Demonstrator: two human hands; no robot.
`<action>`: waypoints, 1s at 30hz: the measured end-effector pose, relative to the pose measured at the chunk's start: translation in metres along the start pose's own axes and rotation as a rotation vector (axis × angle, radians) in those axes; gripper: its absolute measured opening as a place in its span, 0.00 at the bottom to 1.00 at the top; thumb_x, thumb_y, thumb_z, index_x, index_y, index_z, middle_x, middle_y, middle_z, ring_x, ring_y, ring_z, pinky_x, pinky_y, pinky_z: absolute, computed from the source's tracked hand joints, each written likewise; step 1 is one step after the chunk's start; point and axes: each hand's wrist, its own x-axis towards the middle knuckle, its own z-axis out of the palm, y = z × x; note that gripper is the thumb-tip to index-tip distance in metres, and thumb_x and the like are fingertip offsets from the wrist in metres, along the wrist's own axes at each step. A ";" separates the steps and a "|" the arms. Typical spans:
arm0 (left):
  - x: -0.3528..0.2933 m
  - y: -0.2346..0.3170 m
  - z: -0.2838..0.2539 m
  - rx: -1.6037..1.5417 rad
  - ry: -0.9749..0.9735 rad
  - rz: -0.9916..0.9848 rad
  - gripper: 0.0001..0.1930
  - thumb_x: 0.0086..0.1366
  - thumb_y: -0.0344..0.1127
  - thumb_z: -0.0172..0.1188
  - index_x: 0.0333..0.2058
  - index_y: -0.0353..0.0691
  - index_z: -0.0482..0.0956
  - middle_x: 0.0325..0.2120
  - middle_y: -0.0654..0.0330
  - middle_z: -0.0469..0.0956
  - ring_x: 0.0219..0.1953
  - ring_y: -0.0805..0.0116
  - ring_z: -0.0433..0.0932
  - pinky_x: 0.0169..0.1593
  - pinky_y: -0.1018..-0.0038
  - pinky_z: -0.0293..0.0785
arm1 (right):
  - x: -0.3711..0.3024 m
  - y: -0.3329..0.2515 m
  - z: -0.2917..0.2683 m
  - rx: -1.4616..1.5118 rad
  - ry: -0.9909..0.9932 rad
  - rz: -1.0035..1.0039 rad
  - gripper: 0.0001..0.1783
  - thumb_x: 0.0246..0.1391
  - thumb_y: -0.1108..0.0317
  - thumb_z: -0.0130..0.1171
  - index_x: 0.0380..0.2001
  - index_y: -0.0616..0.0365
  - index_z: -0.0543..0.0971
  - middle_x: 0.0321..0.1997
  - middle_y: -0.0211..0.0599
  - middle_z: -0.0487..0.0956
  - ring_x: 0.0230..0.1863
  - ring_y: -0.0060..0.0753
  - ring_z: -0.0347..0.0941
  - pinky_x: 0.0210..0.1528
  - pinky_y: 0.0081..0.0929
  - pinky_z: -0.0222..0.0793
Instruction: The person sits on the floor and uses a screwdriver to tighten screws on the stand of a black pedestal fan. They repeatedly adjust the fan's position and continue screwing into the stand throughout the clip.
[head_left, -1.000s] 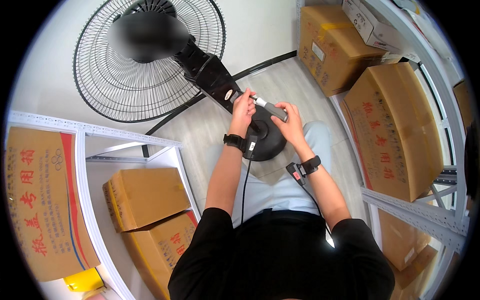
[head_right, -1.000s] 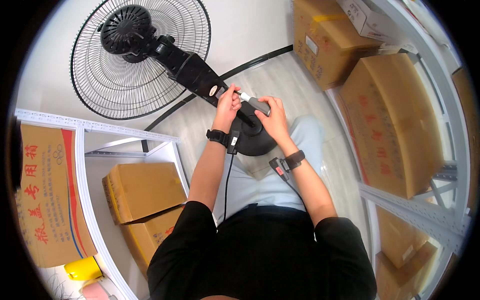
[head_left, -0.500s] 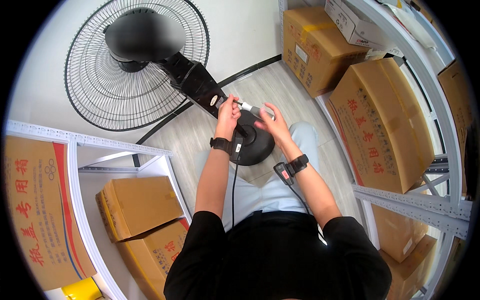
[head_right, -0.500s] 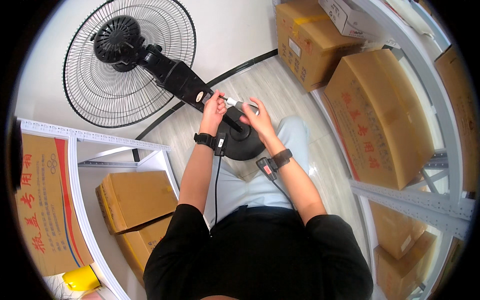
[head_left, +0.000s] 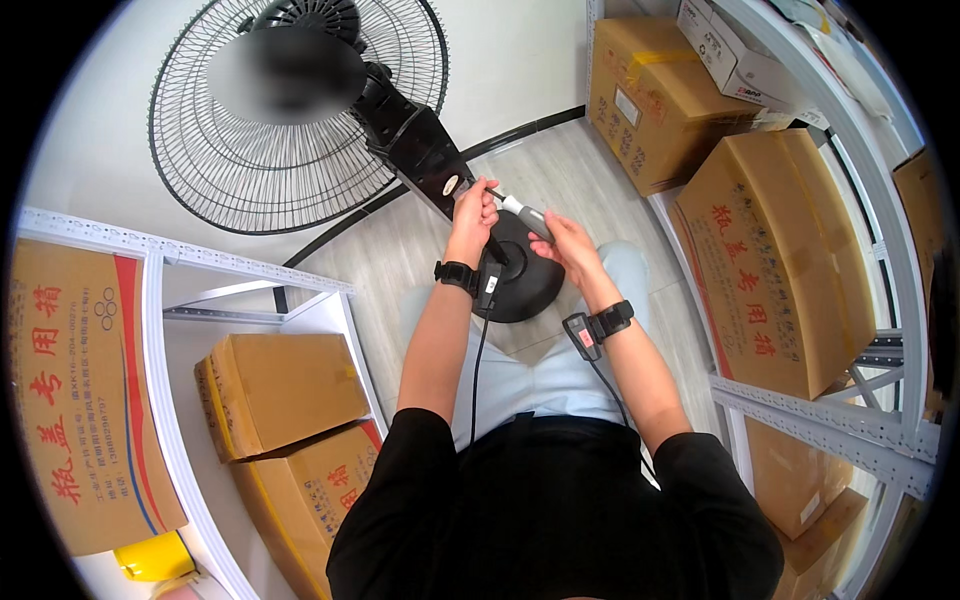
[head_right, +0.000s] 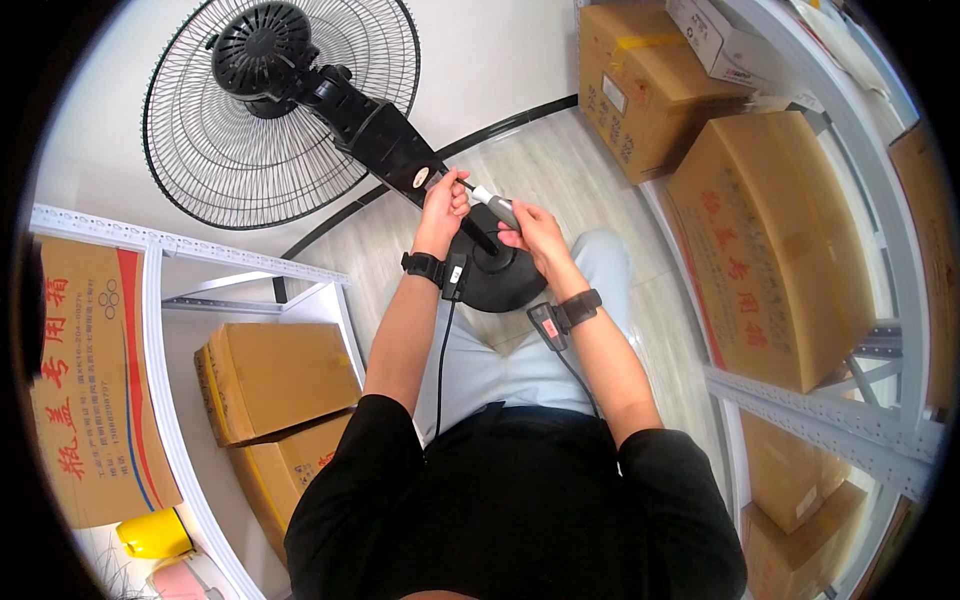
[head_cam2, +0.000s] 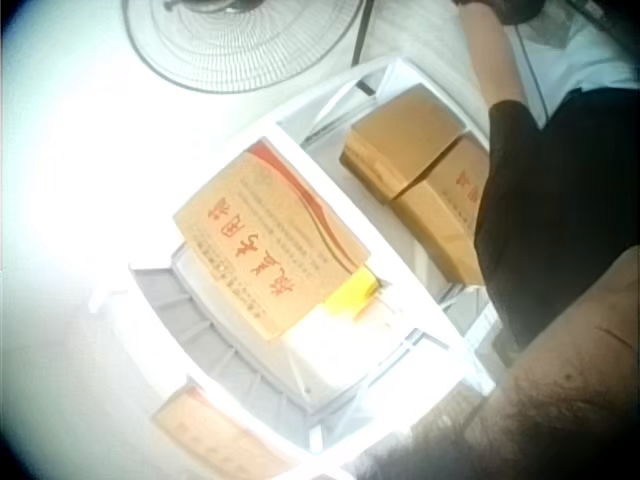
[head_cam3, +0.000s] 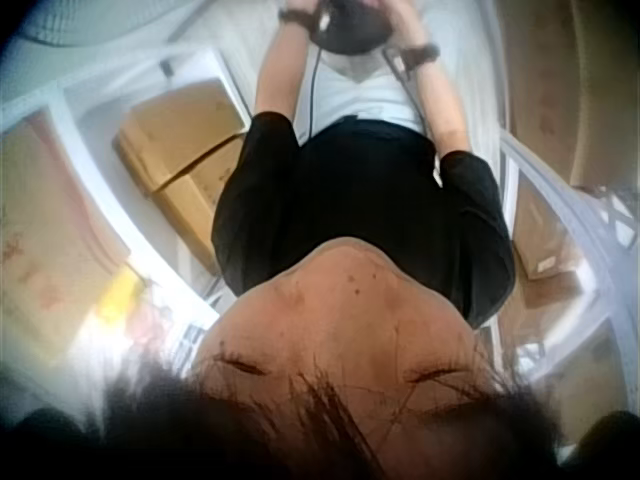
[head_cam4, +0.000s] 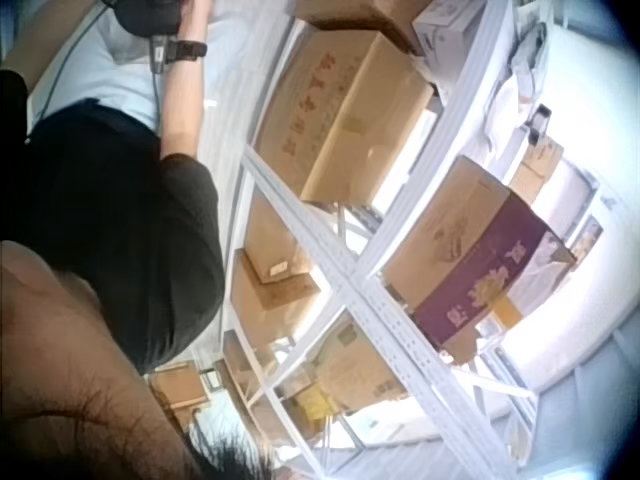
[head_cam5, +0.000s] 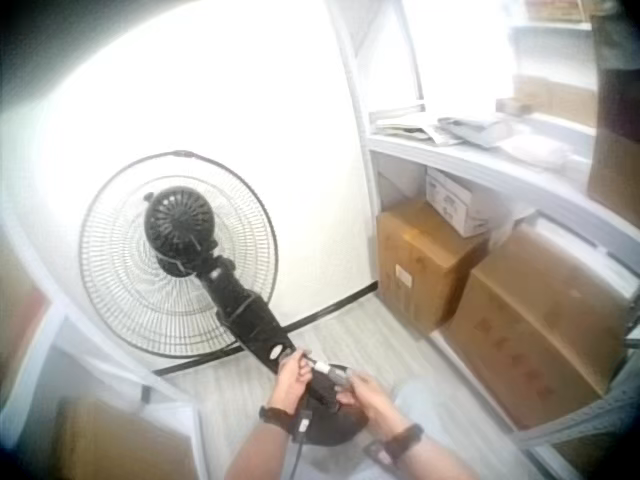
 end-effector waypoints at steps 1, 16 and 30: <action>-0.001 0.001 0.002 0.007 -0.013 0.003 0.13 0.68 0.41 0.51 0.35 0.36 0.73 0.15 0.73 0.57 0.12 0.84 0.52 0.14 0.84 0.45 | 0.002 0.005 0.000 -0.093 0.021 -0.252 0.23 0.63 0.55 0.49 0.55 0.59 0.66 0.49 0.44 0.72 0.34 0.32 0.78 0.40 0.23 0.77; 0.000 -0.004 0.000 -0.003 -0.049 0.024 0.12 0.66 0.40 0.54 0.37 0.36 0.74 0.14 0.73 0.58 0.12 0.84 0.52 0.14 0.84 0.46 | 0.001 0.014 0.004 -0.174 0.216 -0.643 0.20 0.57 0.58 0.58 0.48 0.56 0.71 0.39 0.40 0.77 0.32 0.26 0.77 0.34 0.18 0.75; 0.003 -0.009 -0.015 -0.098 -0.073 -0.013 0.10 0.61 0.31 0.56 0.41 0.37 0.74 0.16 0.71 0.60 0.15 0.81 0.57 0.17 0.82 0.51 | -0.011 0.008 0.003 -0.151 0.193 -0.470 0.18 0.45 0.80 0.62 0.43 0.57 0.77 0.39 0.27 0.77 0.39 0.19 0.71 0.41 0.17 0.66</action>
